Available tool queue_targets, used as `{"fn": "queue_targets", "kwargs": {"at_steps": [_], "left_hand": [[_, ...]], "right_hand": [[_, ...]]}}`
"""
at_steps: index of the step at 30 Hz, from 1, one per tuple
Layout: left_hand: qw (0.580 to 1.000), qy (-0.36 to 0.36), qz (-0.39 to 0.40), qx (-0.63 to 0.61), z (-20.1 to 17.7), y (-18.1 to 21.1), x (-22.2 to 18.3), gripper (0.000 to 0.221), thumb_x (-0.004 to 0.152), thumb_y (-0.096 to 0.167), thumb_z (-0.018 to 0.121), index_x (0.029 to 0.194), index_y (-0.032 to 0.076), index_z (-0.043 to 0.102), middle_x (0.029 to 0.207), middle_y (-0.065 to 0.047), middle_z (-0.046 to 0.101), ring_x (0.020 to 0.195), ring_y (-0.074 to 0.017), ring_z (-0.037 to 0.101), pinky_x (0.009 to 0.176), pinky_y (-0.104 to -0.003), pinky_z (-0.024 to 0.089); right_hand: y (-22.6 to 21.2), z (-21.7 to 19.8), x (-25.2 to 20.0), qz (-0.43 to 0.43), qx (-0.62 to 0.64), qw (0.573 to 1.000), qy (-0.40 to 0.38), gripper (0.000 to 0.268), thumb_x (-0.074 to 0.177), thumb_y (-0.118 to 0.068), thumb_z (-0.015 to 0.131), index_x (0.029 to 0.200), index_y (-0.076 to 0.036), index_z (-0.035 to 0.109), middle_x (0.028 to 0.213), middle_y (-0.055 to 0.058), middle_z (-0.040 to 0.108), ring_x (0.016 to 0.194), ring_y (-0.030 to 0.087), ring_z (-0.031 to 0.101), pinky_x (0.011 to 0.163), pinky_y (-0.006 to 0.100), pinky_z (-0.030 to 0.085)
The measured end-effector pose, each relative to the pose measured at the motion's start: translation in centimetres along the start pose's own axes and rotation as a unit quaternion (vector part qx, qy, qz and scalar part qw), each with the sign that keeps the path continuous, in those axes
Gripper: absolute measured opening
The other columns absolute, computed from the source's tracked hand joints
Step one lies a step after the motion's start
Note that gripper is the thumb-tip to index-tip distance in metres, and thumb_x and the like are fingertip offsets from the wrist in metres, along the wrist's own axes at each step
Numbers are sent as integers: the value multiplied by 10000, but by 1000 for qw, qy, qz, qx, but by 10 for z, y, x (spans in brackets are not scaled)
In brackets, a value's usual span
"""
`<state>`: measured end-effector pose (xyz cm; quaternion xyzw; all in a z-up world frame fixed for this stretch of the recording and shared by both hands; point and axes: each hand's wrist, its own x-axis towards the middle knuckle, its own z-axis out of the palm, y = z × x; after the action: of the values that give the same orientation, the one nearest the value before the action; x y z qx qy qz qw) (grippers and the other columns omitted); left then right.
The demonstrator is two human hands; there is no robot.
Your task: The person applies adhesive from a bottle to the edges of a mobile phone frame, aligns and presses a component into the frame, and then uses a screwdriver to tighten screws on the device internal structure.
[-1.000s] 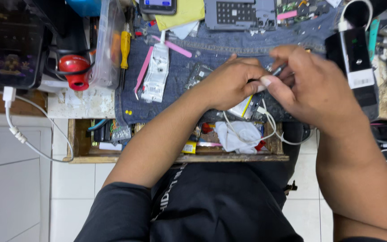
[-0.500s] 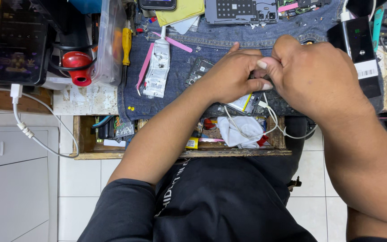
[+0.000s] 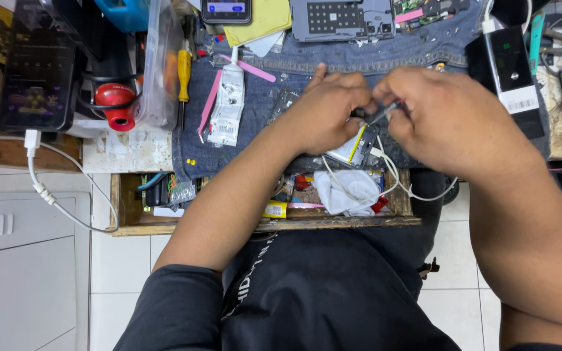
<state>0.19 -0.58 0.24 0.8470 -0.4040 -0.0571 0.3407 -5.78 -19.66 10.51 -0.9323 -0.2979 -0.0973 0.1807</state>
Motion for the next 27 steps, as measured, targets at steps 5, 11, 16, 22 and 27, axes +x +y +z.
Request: {"fn": "queue_targets", "kwargs": {"at_steps": [5, 11, 16, 22, 27], "left_hand": [[998, -17, -14, 58, -1, 9, 5, 275, 762, 151, 738, 1034, 122, 719, 1116, -85, 611, 1216, -346, 539, 1135, -746, 183], [995, -67, -44, 56, -4, 12, 8, 154, 801, 167, 736, 954, 147, 730, 1074, -42, 635, 1219, -324, 538, 1130, -770, 192], [991, -95, -67, 64, -8, 18, 14, 129, 799, 174, 734, 927, 161, 720, 1065, -21, 636, 1230, -304, 522, 1108, -791, 186], [993, -58, -78, 65, -10, 25, 15, 134, 853, 276, 736, 884, 150, 702, 1051, -36, 627, 1208, -305, 549, 1087, -826, 164], [990, -25, -78, 112, -6, 20, 10, 121, 861, 236, 684, 930, 137, 699, 1093, -58, 621, 1202, -302, 572, 1111, -813, 198]], "right_hand": [[2, 0, 0, 122, -18, 990, -62, 291, 936, -267, 753, 1094, -38, 668, 821, 160, 712, 780, 364, 700, 681, 464, 547], [12, -1, -11, 68, 22, 996, -46, 220, 873, -126, 733, 1069, -48, 671, 834, 126, 680, 763, 319, 677, 681, 429, 536], [16, -4, -19, 94, 30, 995, -29, 209, 879, -122, 738, 1065, -60, 667, 850, 102, 679, 759, 261, 688, 666, 389, 541], [18, -4, -27, 136, 51, 989, 5, 210, 872, -146, 767, 1052, -75, 686, 820, 84, 686, 748, 210, 697, 669, 348, 541], [24, 7, -37, 142, 80, 985, 63, 214, 931, -182, 796, 1071, -63, 686, 887, 83, 713, 784, 170, 712, 698, 306, 548]]}}
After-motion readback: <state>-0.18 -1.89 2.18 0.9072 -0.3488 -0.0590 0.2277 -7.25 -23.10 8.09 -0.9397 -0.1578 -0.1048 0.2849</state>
